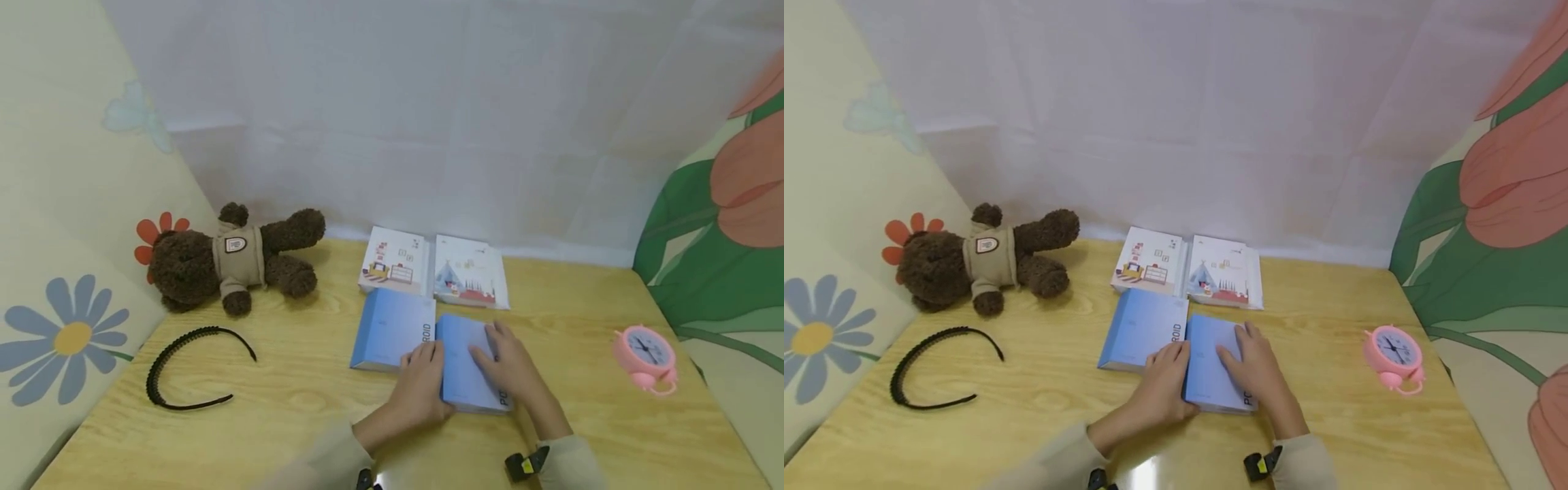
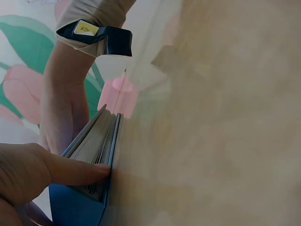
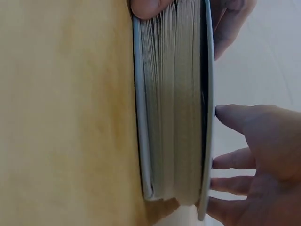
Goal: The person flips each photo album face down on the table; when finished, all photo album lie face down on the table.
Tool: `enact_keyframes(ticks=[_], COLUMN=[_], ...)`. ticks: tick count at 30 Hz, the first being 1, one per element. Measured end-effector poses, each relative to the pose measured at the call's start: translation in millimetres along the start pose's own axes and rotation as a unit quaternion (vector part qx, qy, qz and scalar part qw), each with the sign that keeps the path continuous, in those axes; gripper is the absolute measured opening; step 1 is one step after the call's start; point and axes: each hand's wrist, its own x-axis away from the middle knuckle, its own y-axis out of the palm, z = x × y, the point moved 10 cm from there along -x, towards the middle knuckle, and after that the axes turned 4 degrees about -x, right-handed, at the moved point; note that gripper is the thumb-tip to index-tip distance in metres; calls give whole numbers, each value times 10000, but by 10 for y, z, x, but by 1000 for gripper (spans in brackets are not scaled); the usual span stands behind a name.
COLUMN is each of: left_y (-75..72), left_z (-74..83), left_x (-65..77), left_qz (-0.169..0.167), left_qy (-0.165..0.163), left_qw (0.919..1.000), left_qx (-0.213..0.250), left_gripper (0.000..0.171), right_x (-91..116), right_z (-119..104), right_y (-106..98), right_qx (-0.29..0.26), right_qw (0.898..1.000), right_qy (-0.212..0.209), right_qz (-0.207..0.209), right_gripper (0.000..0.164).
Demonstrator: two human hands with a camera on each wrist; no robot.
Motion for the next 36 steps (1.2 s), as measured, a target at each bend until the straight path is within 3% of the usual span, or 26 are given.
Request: enact_keyframes(ticks=[5, 13, 18, 22, 30, 36], left_y=[-33, -61, -121, -276, -616, -646], left_z=[87, 113, 121, 124, 314, 487], left_x=[160, 222, 270, 311, 336, 316], left_qz=[115, 311, 22, -309, -286, -285], left_qy=[88, 101, 28, 27, 507, 780], left_qw=[9998, 9981, 9947, 9890, 9920, 9932], left_qx=[108, 516, 1028, 1445, 1120, 813], left_gripper=[107, 104, 105, 106, 94, 89], right_x=[197, 282, 313, 332, 358, 397], right_z=[-67, -75, -81, -149, -301, -375], right_y=[4, 6, 31, 72, 69, -22], right_qx=[63, 23, -381, -918, -2125, -2542], right_qw=[9999, 9997, 9990, 9955, 9765, 9663], right_qy=[103, 209, 118, -160, -370, -390], right_qz=[42, 128, 178, 146, 43, 62], right_gripper=[63, 62, 59, 57, 54, 51])
